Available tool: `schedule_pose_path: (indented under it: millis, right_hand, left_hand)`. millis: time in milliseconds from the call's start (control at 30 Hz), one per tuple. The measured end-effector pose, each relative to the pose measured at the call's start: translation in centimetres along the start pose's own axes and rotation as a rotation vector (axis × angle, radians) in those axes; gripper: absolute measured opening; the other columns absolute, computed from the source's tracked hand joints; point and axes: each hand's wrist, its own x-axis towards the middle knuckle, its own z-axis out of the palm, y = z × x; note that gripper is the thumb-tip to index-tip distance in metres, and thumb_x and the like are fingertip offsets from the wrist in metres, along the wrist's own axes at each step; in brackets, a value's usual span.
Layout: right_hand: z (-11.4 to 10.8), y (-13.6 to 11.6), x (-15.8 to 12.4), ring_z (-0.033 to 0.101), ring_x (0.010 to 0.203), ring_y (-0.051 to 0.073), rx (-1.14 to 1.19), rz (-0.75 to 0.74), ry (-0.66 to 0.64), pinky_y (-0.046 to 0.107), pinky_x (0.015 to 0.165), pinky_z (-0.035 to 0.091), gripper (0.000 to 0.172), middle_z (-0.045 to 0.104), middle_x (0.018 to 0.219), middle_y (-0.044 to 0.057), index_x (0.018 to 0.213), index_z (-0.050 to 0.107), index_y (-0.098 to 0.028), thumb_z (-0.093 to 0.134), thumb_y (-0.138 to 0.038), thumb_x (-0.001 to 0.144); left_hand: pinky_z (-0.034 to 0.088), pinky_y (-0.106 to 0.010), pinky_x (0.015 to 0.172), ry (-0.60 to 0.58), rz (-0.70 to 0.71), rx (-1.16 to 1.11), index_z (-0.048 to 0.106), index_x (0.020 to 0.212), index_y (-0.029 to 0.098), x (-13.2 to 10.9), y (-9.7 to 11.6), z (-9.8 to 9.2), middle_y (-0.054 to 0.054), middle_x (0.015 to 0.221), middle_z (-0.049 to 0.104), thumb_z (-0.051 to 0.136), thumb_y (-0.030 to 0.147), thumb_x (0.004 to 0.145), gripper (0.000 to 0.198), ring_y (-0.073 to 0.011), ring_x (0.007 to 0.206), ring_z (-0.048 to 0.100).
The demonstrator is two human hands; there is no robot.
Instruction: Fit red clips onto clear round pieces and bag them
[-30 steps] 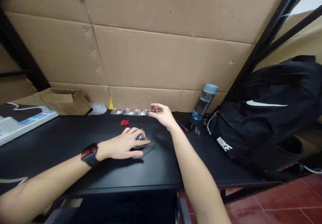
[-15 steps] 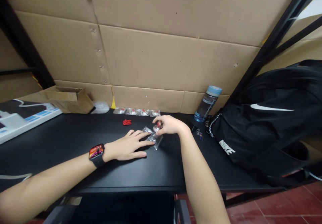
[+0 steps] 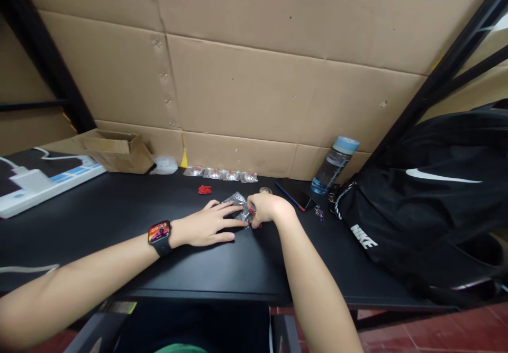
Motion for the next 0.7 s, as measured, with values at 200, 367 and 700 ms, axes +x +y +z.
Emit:
schedule_pose_path:
  millis: [200, 367, 700]
  right_hand:
    - [0.4, -0.5, 0.3, 0.062, 0.082, 0.023, 0.039, -0.094, 0.16, 0.026, 0.064, 0.04, 0.042, 0.069, 0.084, 0.003, 0.095, 0.067, -0.025, 0.086, -0.036, 0.059]
    - [0.6, 0.1, 0.5, 0.061, 0.079, 0.021, 0.061, -0.123, 0.194, 0.026, 0.062, 0.04, 0.042, 0.068, 0.082, 0.002, 0.092, 0.07, -0.025, 0.089, -0.026, 0.054]
    - [0.4, 1.1, 1.0, 0.062, 0.066, 0.014, 0.165, -0.216, 0.187, 0.024, 0.06, 0.04, 0.037, 0.068, 0.08, -0.003, 0.091, 0.072, -0.024, 0.085, -0.014, 0.058]
  left_hand:
    - [0.03, -0.052, 0.105, -0.033, -0.011, -0.02, 0.044, 0.146, 0.043, -0.1, -0.2, 0.0, -0.006, 0.157, 0.039, 0.038, 0.059, 0.1, 0.05, -0.0387, 0.142, 0.033]
    - [0.03, -0.053, 0.106, 0.008, -0.004, -0.064, 0.045, 0.146, 0.043, -0.1, -0.4, 0.2, -0.006, 0.155, 0.042, 0.041, 0.059, 0.098, 0.05, -0.0392, 0.142, 0.034]
    - [0.03, -0.058, 0.108, -0.013, -0.02, -0.097, 0.045, 0.146, 0.039, -0.1, -0.4, 0.1, -0.008, 0.156, 0.041, 0.043, 0.059, 0.097, 0.053, -0.0419, 0.144, 0.029]
